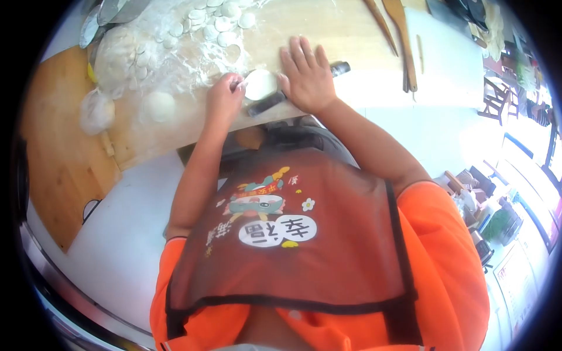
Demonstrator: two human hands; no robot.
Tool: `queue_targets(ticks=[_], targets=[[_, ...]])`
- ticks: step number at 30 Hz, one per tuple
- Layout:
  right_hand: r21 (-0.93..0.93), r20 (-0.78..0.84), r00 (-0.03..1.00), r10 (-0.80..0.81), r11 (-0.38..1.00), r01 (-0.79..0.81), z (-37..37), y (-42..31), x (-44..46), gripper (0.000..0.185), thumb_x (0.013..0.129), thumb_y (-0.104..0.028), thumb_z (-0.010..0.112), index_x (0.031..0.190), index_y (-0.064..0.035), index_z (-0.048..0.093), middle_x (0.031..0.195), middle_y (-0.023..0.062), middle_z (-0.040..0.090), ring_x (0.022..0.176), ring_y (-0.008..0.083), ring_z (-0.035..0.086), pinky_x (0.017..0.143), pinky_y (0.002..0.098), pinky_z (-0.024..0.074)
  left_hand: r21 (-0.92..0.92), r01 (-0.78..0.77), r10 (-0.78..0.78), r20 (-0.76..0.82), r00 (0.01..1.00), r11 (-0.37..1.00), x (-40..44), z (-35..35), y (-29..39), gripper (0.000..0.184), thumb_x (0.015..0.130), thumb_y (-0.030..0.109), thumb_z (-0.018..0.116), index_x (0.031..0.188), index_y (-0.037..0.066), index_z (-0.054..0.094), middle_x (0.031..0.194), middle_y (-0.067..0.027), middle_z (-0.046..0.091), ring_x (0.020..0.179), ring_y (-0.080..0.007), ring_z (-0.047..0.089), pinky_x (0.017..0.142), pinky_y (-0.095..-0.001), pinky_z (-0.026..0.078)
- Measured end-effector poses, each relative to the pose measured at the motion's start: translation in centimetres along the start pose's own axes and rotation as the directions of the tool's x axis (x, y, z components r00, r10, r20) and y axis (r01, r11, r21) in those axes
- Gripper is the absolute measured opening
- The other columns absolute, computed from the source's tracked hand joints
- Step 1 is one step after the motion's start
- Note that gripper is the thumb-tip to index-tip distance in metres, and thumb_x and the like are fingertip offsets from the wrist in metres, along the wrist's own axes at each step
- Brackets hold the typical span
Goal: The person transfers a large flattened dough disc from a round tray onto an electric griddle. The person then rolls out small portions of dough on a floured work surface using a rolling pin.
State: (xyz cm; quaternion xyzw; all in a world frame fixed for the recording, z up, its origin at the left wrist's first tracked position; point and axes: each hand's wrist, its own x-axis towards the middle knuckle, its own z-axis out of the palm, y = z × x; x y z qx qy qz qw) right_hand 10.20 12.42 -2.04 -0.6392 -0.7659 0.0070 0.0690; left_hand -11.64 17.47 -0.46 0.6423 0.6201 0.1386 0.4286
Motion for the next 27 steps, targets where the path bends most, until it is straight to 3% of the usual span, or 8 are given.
queue_targets(ticks=[3, 7, 10, 13, 17, 20, 23, 27], targets=[[-0.028, -0.053, 0.999, 0.008, 1.0, -0.009, 2.0, 1.0, 6.3, 0.06, 0.103, -0.044, 0.046, 0.148, -0.0044, 0.047, 0.157, 0.0218, 0.041, 0.148, 0.0376, 0.035, 0.116, 0.0616, 0.0264, -0.01, -0.032, 0.031, -0.067, 0.997, 0.999, 0.4, 0.1, -1.3, 0.019, 0.089, 0.015, 0.067, 0.104, 0.003, 0.071, 0.091, -0.0189, 0.073, 0.086, -0.0347, 0.071, 0.079, -0.0417, 0.055], [-0.046, -0.072, 0.996, 0.056, 0.997, -0.059, 3.1, 1.3, 10.1, 0.062, 0.104, -0.046, 0.044, 0.15, -0.0047, 0.045, 0.158, 0.0209, 0.039, 0.149, 0.0373, 0.034, 0.116, 0.0628, 0.0258, 0.078, -0.143, 0.14, 0.045, 0.989, 0.987, 2.9, -0.5, -0.6, 0.021, 0.087, 0.013, 0.068, 0.105, 0.003, 0.071, 0.093, -0.0196, 0.073, 0.088, -0.0357, 0.071, 0.079, -0.0427, 0.055], [-0.022, 0.017, 0.999, 0.031, 0.999, -0.03, 1.2, 0.2, 4.1, 0.063, 0.103, -0.046, 0.045, 0.151, -0.0041, 0.043, 0.159, 0.0209, 0.037, 0.15, 0.0364, 0.033, 0.117, 0.0629, 0.0253, 0.165, -0.103, 0.094, 0.057, 0.994, 0.981, 2.8, -0.5, -0.5, 0.022, 0.088, 0.015, 0.067, 0.105, 0.003, 0.07, 0.096, -0.0199, 0.073, 0.089, -0.0369, 0.071, 0.08, -0.0436, 0.055], [-0.021, 0.108, 0.994, 0.02, 1.0, -0.018, -0.9, -0.9, -2.5, 0.061, 0.101, -0.042, 0.049, 0.15, -0.0056, 0.045, 0.159, 0.0212, 0.038, 0.149, 0.0361, 0.034, 0.116, 0.0619, 0.0267, 0.078, -0.06, 0.059, 0.006, 0.998, 0.995, 1.2, 0.1, -1.1, 0.021, 0.089, 0.016, 0.066, 0.104, 0.002, 0.07, 0.096, -0.0195, 0.073, 0.089, -0.0369, 0.071, 0.08, -0.0436, 0.055], [-0.009, -0.063, 0.998, -0.017, 1.0, 0.016, 0.9, -0.1, 3.0, 0.058, 0.1, -0.042, 0.051, 0.145, -0.0057, 0.05, 0.154, 0.0216, 0.044, 0.145, 0.0371, 0.038, 0.114, 0.0617, 0.0294, -0.006, -0.029, 0.029, -0.042, 0.999, 1.0, -0.4, 0.0, -1.7, 0.02, 0.088, 0.014, 0.067, 0.104, 0.002, 0.07, 0.095, -0.019, 0.074, 0.089, -0.0356, 0.071, 0.079, -0.0421, 0.055], [-0.021, -0.06, 0.998, 0.038, 0.999, -0.039, 2.5, 0.5, 8.3, 0.053, 0.106, -0.04, 0.041, 0.148, -0.0079, 0.045, 0.157, 0.0178, 0.041, 0.148, 0.0346, 0.034, 0.117, 0.0604, 0.027, 0.028, -0.014, 0.014, 0.012, 1.0, 1.0, 1.3, -0.9, -0.9, 0.02, 0.087, 0.013, 0.069, 0.104, 0.002, 0.07, 0.093, -0.0186, 0.074, 0.087, -0.0345, 0.072, 0.078, -0.0414, 0.055], [-0.04, -0.092, 0.995, 0.047, 0.998, -0.051, 2.8, 0.5, 9.3, 0.055, 0.105, -0.042, 0.043, 0.145, -0.0049, 0.049, 0.156, 0.0175, 0.043, 0.147, 0.034, 0.036, 0.114, 0.0638, 0.0278, 0.122, -0.067, 0.055, 0.095, 0.994, 0.99, 2.9, -1.1, -0.8, 0.02, 0.088, 0.015, 0.068, 0.104, 0.002, 0.07, 0.093, -0.0183, 0.074, 0.086, -0.0338, 0.071, 0.078, -0.0414, 0.054], [-0.022, 0.1, 0.995, 0.001, 1.0, 0.001, 0.0, -1.7, -0.7, 0.066, 0.103, -0.047, 0.045, 0.152, -0.0044, 0.041, 0.161, 0.0217, 0.033, 0.151, 0.0364, 0.029, 0.118, 0.0625, 0.0238, 0.168, -0.055, 0.041, 0.089, 0.995, 0.984, 1.6, -1.2, -0.9, 0.022, 0.089, 0.017, 0.066, 0.105, 0.003, 0.07, 0.094, -0.018, 0.074, 0.087, -0.0335, 0.072, 0.079, -0.0401, 0.055]])
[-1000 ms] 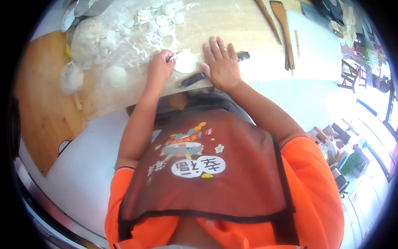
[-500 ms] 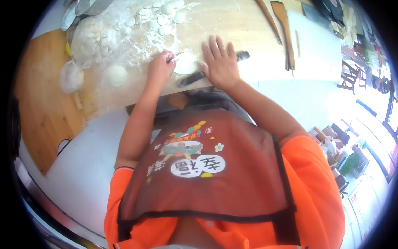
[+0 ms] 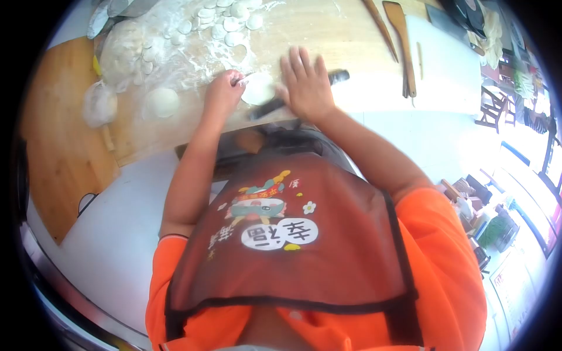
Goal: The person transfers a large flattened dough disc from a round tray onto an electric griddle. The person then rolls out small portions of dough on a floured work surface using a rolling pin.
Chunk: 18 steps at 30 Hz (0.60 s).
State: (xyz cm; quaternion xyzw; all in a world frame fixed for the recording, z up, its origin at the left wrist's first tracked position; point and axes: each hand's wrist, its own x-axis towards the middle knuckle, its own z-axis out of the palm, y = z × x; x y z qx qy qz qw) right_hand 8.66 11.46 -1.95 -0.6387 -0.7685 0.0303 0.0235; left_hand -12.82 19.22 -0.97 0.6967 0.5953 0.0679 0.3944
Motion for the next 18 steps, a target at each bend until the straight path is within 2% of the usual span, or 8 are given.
queue_targets(ticks=[1, 3, 6, 9, 10, 12, 13, 18], targets=[[-0.003, 0.063, 0.998, -0.006, 1.0, 0.006, -0.6, -0.7, -2.0, 0.066, 0.102, -0.048, 0.045, 0.152, -0.0043, 0.041, 0.161, 0.0225, 0.033, 0.151, 0.0371, 0.029, 0.118, 0.0623, 0.0238, -0.069, 0.02, -0.022, -0.03, 0.999, 0.997, -0.5, 0.6, -0.4, 0.022, 0.089, 0.017, 0.067, 0.106, 0.003, 0.07, 0.094, -0.0179, 0.074, 0.088, -0.0336, 0.072, 0.08, -0.0399, 0.055], [0.015, 0.012, 1.0, -0.004, 1.0, 0.004, -0.7, -1.4, -1.8, 0.064, 0.102, -0.046, 0.046, 0.151, -0.0045, 0.043, 0.159, 0.0217, 0.036, 0.15, 0.0367, 0.032, 0.117, 0.0623, 0.0254, -0.192, 0.063, -0.078, -0.072, 0.994, 0.979, -2.0, 1.6, -1.0, 0.023, 0.088, 0.017, 0.067, 0.106, 0.003, 0.07, 0.094, -0.0178, 0.074, 0.088, -0.0339, 0.072, 0.08, -0.0397, 0.055], [-0.018, -0.102, 0.994, -0.029, 0.999, 0.028, 0.9, -0.5, 3.9, 0.062, 0.103, -0.045, 0.045, 0.149, -0.0041, 0.046, 0.157, 0.0203, 0.04, 0.148, 0.0366, 0.034, 0.116, 0.0639, 0.0259, -0.182, 0.103, -0.126, -0.12, 0.985, 0.978, -3.0, 1.1, -0.9, 0.022, 0.088, 0.017, 0.068, 0.106, 0.004, 0.071, 0.095, -0.0181, 0.074, 0.089, -0.0344, 0.072, 0.08, -0.0399, 0.055], [0.004, -0.157, 0.987, 0.034, 0.999, -0.034, 1.9, 0.1, 9.4, 0.062, 0.104, -0.045, 0.042, 0.148, -0.0014, 0.045, 0.156, 0.0205, 0.041, 0.147, 0.0353, 0.034, 0.115, 0.0657, 0.0261, -0.146, 0.018, -0.039, -0.141, 0.989, 0.989, -1.1, 0.7, -1.7, 0.022, 0.088, 0.017, 0.069, 0.105, 0.004, 0.071, 0.095, -0.018, 0.074, 0.089, -0.0347, 0.072, 0.081, -0.0407, 0.055], [-0.011, -0.137, 0.989, 0.049, 0.999, -0.051, 1.7, 0.2, 9.3, 0.062, 0.104, -0.046, 0.042, 0.148, -0.0009, 0.045, 0.156, 0.0206, 0.04, 0.148, 0.0351, 0.033, 0.115, 0.066, 0.0254, -0.076, -0.037, 0.028, -0.115, 0.993, 0.996, -0.2, 0.4, -1.7, 0.022, 0.089, 0.018, 0.068, 0.105, 0.004, 0.071, 0.095, -0.0173, 0.074, 0.089, -0.034, 0.072, 0.081, -0.0411, 0.055], [-0.041, -0.097, 0.993, 0.066, 0.997, -0.071, 1.3, -0.4, 8.8, 0.064, 0.105, -0.047, 0.041, 0.148, 0.0001, 0.043, 0.157, 0.0206, 0.039, 0.15, 0.0347, 0.031, 0.115, 0.0665, 0.0239, -0.007, -0.007, 0.007, -0.059, 0.998, 1.0, 0.2, -0.1, -1.1, 0.022, 0.089, 0.019, 0.069, 0.105, 0.004, 0.071, 0.094, -0.017, 0.074, 0.088, -0.0338, 0.072, 0.08, -0.0413, 0.055], [0.036, -0.09, 0.994, 0.067, 0.997, -0.064, 1.9, -0.5, 6.6, 0.067, 0.104, -0.049, 0.042, 0.15, 0.0008, 0.042, 0.159, 0.0214, 0.037, 0.152, 0.0355, 0.028, 0.116, 0.0669, 0.022, 0.025, 0.011, -0.01, -0.036, 0.999, 1.0, 0.3, -0.5, -0.9, 0.023, 0.089, 0.02, 0.069, 0.105, 0.004, 0.071, 0.094, -0.0168, 0.074, 0.088, -0.0337, 0.072, 0.08, -0.0414, 0.055], [0.035, 0.019, 1.0, 0.003, 0.999, -0.004, 0.0, -2.5, -1.2, 0.072, 0.102, -0.051, 0.045, 0.15, 0.0019, 0.042, 0.16, 0.0238, 0.034, 0.151, 0.0382, 0.029, 0.116, 0.0655, 0.0224, -0.109, 0.089, -0.099, -0.088, 0.991, 0.99, -3.5, 0.2, -2.3, 0.026, 0.09, 0.024, 0.069, 0.104, 0.003, 0.071, 0.093, -0.0176, 0.074, 0.087, -0.0342, 0.072, 0.079, -0.0416, 0.055]])
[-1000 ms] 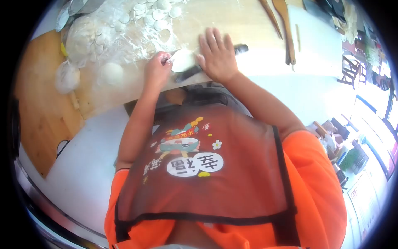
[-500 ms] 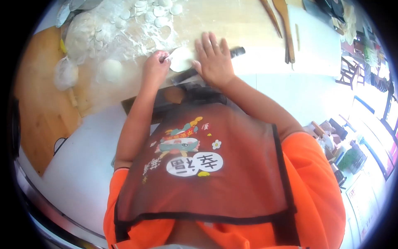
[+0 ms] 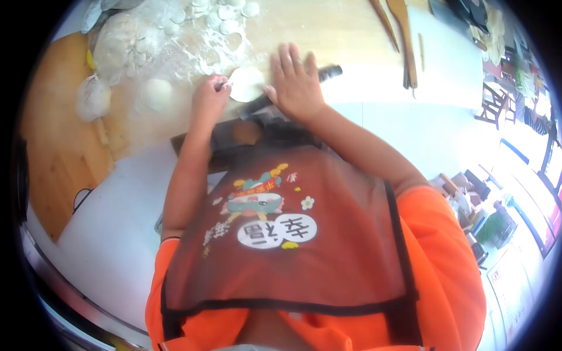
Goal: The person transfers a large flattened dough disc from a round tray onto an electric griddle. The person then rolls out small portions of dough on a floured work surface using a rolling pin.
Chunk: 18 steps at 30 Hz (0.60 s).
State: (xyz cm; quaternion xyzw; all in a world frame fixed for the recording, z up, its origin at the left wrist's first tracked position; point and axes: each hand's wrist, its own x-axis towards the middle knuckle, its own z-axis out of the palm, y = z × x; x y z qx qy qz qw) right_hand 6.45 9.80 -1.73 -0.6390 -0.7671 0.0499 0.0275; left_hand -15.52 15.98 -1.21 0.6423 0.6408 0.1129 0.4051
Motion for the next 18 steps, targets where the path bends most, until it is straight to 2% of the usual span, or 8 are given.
queue_targets(ticks=[3, 6, 8, 10, 11, 13, 16, 18], targets=[[-0.042, -0.121, 0.99, -0.075, 0.997, 0.07, 0.6, 0.4, 4.8, 0.068, 0.101, -0.053, 0.047, 0.144, -0.0011, 0.05, 0.156, 0.0207, 0.042, 0.149, 0.0361, 0.033, 0.118, 0.0636, 0.0233, -0.025, 0.046, -0.047, -0.03, 0.998, 0.999, -0.5, 0.2, -0.8, 0.028, 0.09, 0.026, 0.07, 0.104, 0.002, 0.071, 0.092, -0.0181, 0.074, 0.086, -0.0348, 0.072, 0.078, -0.0419, 0.055], [0.018, -0.066, 0.942, -0.328, 0.944, 0.329, -1.0, 2.0, 4.3, 0.059, 0.099, -0.049, 0.052, 0.141, -0.0063, 0.052, 0.155, 0.0148, 0.043, 0.149, 0.0323, 0.033, 0.121, 0.0609, 0.021, 0.067, 0.011, -0.009, -0.042, 0.999, 0.998, -0.9, 0.0, -0.1, 0.029, 0.089, 0.025, 0.071, 0.105, 0.001, 0.071, 0.092, -0.0188, 0.074, 0.085, -0.0357, 0.071, 0.078, -0.0422, 0.055], [0.068, -0.012, 0.875, -0.483, 0.873, 0.483, -0.8, 4.0, 1.5, 0.064, 0.087, -0.047, 0.066, 0.134, -0.005, 0.055, 0.15, 0.0134, 0.048, 0.147, 0.0301, 0.036, 0.123, 0.0582, 0.0212, -0.003, 0.002, -0.002, -0.033, 0.999, 1.0, -0.9, 0.2, -0.3, 0.032, 0.09, 0.026, 0.072, 0.106, -0.001, 0.07, 0.094, -0.0194, 0.073, 0.086, -0.0306, 0.071, 0.079, -0.0397, 0.054], [0.242, 0.026, 0.904, -0.427, 0.88, 0.408, -2.1, 5.2, -0.2, 0.057, 0.073, -0.029, 0.08, 0.119, -0.0044, 0.057, 0.131, 0.0163, 0.056, 0.126, 0.0317, 0.054, 0.113, 0.0489, 0.0376, -0.099, 0.033, -0.033, -0.001, 0.999, 0.995, -0.9, -0.2, 1.0, 0.032, 0.093, 0.024, 0.07, 0.109, -0.004, 0.068, 0.1, -0.0173, 0.073, 0.091, -0.0255, 0.07, 0.084, -0.0361, 0.054], [0.367, -0.067, 0.952, -0.298, 0.88, 0.301, -1.9, 5.4, -0.4, 0.047, 0.075, -0.019, 0.08, 0.114, -0.0056, 0.057, 0.114, 0.0146, 0.061, 0.104, 0.0328, 0.063, 0.095, 0.0456, 0.0496, -0.345, 0.083, -0.075, 0.036, 0.997, 0.935, -0.8, 0.1, 1.1, 0.029, 0.094, 0.022, 0.068, 0.108, -0.003, 0.069, 0.099, -0.015, 0.073, 0.09, -0.0244, 0.07, 0.083, -0.035, 0.054], [0.552, 0.162, 0.981, 0.105, 0.815, -0.178, -4.4, 3.9, 0.4, 0.04, 0.08, -0.023, 0.078, 0.111, -0.0061, 0.059, 0.098, 0.0172, 0.065, 0.088, 0.0345, 0.067, 0.079, 0.0436, 0.0536, -0.743, 0.185, -0.115, 0.146, 0.983, 0.643, -1.0, 0.7, 1.4, 0.022, 0.096, 0.017, 0.065, 0.107, -0.002, 0.069, 0.096, -0.0106, 0.073, 0.088, -0.0223, 0.07, 0.082, -0.033, 0.054], [0.772, 0.088, 0.996, 0.025, 0.63, -0.085, -6.8, 1.4, 2.9, 0.035, 0.084, -0.022, 0.078, 0.109, -0.0058, 0.061, 0.088, 0.0185, 0.065, 0.078, 0.0371, 0.066, 0.071, 0.0449, 0.0524, -0.887, 0.234, -0.095, 0.214, 0.972, 0.399, -2.5, -0.6, 5.4, 0.019, 0.099, 0.014, 0.062, 0.111, 0.0, 0.065, 0.1, -0.0042, 0.068, 0.09, -0.0162, 0.066, 0.084, -0.0299, 0.053], [0.79, 0.088, 0.996, 0.017, 0.608, -0.08, -7.3, 0.5, 3.8, 0.033, 0.085, -0.024, 0.078, 0.105, -0.0041, 0.061, 0.088, 0.0189, 0.065, 0.08, 0.0366, 0.066, 0.072, 0.0448, 0.0517, -0.94, 0.219, -0.084, 0.204, 0.975, 0.262, -2.4, 0.2, 5.7, 0.018, 0.099, 0.013, 0.062, 0.112, 0.002, 0.064, 0.101, -0.0032, 0.066, 0.091, -0.0147, 0.064, 0.086, -0.0303, 0.053]])
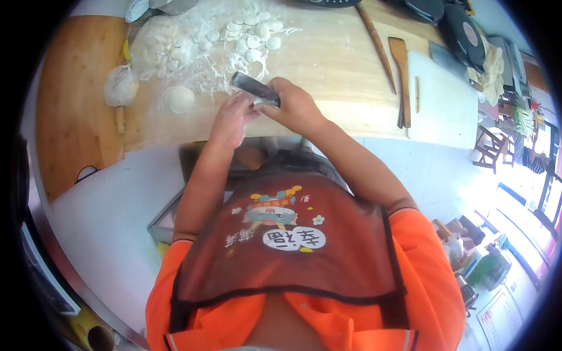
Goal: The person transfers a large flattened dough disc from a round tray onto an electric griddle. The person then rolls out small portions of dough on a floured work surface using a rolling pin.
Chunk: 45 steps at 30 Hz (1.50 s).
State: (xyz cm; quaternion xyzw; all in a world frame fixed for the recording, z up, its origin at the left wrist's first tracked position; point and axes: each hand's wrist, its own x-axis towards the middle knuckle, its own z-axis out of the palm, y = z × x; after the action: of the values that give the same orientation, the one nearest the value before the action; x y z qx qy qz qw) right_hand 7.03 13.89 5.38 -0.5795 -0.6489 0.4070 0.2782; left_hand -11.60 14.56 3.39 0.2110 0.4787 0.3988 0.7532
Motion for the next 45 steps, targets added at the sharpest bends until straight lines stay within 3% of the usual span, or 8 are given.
queue_targets(ticks=[5, 9, 13, 19, 25, 35, 40, 45], targets=[[0.103, -0.126, 0.992, 0.015, 0.995, -0.002, -0.7, 0.0, 0.5, 0.027, 0.086, -0.024, 0.075, 0.101, -0.0017, 0.068, 0.082, 0.0201, 0.067, 0.072, 0.0334, 0.066, 0.07, 0.0394, 0.0525, -0.061, -0.128, 0.133, 0.094, 0.987, 0.99, -0.2, 0.7, -0.8, 0.017, 0.099, 0.012, 0.064, 0.113, 0.004, 0.062, 0.104, -0.0028, 0.063, 0.096, -0.0132, 0.061, 0.09, -0.0315, 0.051], [0.273, -0.03, 0.986, 0.166, 0.95, -0.152, -1.2, -0.1, 0.2, 0.025, 0.093, -0.019, 0.071, 0.11, 0.0001, 0.068, 0.075, 0.0042, 0.065, 0.064, 0.0111, 0.059, 0.06, 0.0281, 0.0494, 0.023, -0.279, 0.275, 0.118, 0.954, 0.96, 0.2, 0.6, -2.5, 0.021, 0.099, 0.012, 0.064, 0.117, 0.003, 0.06, 0.11, -0.0057, 0.064, 0.102, -0.0157, 0.062, 0.093, -0.0348, 0.051], [0.651, 0.074, 0.951, 0.302, 0.708, -0.275, -2.7, -0.2, 0.3, 0.015, 0.095, -0.011, 0.066, 0.105, -0.0011, 0.061, 0.065, 0.0032, 0.056, 0.051, 0.0101, 0.05, 0.049, 0.0261, 0.0396, -0.236, -0.092, 0.096, 0.005, 0.995, 0.967, -0.8, 0.8, -1.5, 0.025, 0.1, 0.01, 0.059, 0.124, 0.001, 0.056, 0.119, -0.011, 0.064, 0.115, -0.0235, 0.062, 0.1, -0.0422, 0.051], [0.791, 0.107, 0.966, 0.234, 0.569, -0.225, -5.3, -1.1, 1.2, 0.017, 0.094, -0.009, 0.065, 0.107, 0.0001, 0.059, 0.065, 0.0048, 0.057, 0.053, 0.0127, 0.051, 0.048, 0.0273, 0.0383, -0.432, -0.212, 0.249, 0.031, 0.968, 0.876, -0.8, -4.7, -0.2, 0.026, 0.102, 0.012, 0.054, 0.123, -0.002, 0.054, 0.125, -0.0186, 0.063, 0.13, -0.0406, 0.056, 0.108, -0.0561, 0.046], [0.723, 0.37, 0.925, 0.084, 0.6, -0.343, -0.5, -5.2, 3.9, 0.023, 0.092, -0.011, 0.068, 0.111, 0.0008, 0.06, 0.07, 0.0046, 0.058, 0.053, 0.0131, 0.054, 0.047, 0.0273, 0.0411, -0.469, -0.085, 0.138, 0.081, 0.987, 0.879, -3.0, -4.4, 2.2, 0.024, 0.101, 0.014, 0.057, 0.121, 0.001, 0.054, 0.123, -0.0149, 0.065, 0.12, -0.0307, 0.063, 0.104, -0.0489, 0.05], [0.396, 0.452, 0.854, 0.258, 0.8, -0.451, 6.2, -4.0, 6.2, 0.025, 0.09, -0.016, 0.074, 0.107, -0.0012, 0.063, 0.068, 0.0023, 0.06, 0.051, 0.0088, 0.05, 0.046, 0.0246, 0.0386, 0.412, -0.335, 0.365, 0.006, 0.931, 0.847, -3.0, -9.7, 4.6, 0.045, 0.091, -0.008, 0.061, 0.134, -0.002, 0.049, 0.126, -0.0128, 0.064, 0.115, -0.0187, 0.062, 0.1, -0.0315, 0.048], [0.352, 0.336, 0.887, 0.315, 0.832, -0.429, 5.6, -2.1, 6.6, 0.023, 0.089, -0.011, 0.07, 0.108, -0.0007, 0.063, 0.077, 0.0048, 0.065, 0.054, 0.0086, 0.052, 0.047, 0.0244, 0.0391, 0.712, -0.353, 0.404, 0.106, 0.909, 0.607, 1.3, -16.0, 8.8, 0.046, 0.086, -0.007, 0.062, 0.131, 0.001, 0.057, 0.125, -0.013, 0.067, 0.116, -0.0245, 0.064, 0.101, -0.034, 0.048], [0.241, 0.132, 0.907, 0.401, 0.874, -0.422, 1.9, 1.5, 6.8, 0.022, 0.09, -0.013, 0.069, 0.106, -0.0005, 0.064, 0.075, 0.005, 0.063, 0.053, 0.0098, 0.053, 0.046, 0.0262, 0.0409, 1.0, -0.02, 0.464, 0.009, 0.886, 0.018, 3.9, -18.6, 11.9, 0.042, 0.083, 0.002, 0.065, 0.124, 0.01, 0.067, 0.126, -0.0144, 0.067, 0.117, -0.0362, 0.061, 0.101, -0.0435, 0.048]])
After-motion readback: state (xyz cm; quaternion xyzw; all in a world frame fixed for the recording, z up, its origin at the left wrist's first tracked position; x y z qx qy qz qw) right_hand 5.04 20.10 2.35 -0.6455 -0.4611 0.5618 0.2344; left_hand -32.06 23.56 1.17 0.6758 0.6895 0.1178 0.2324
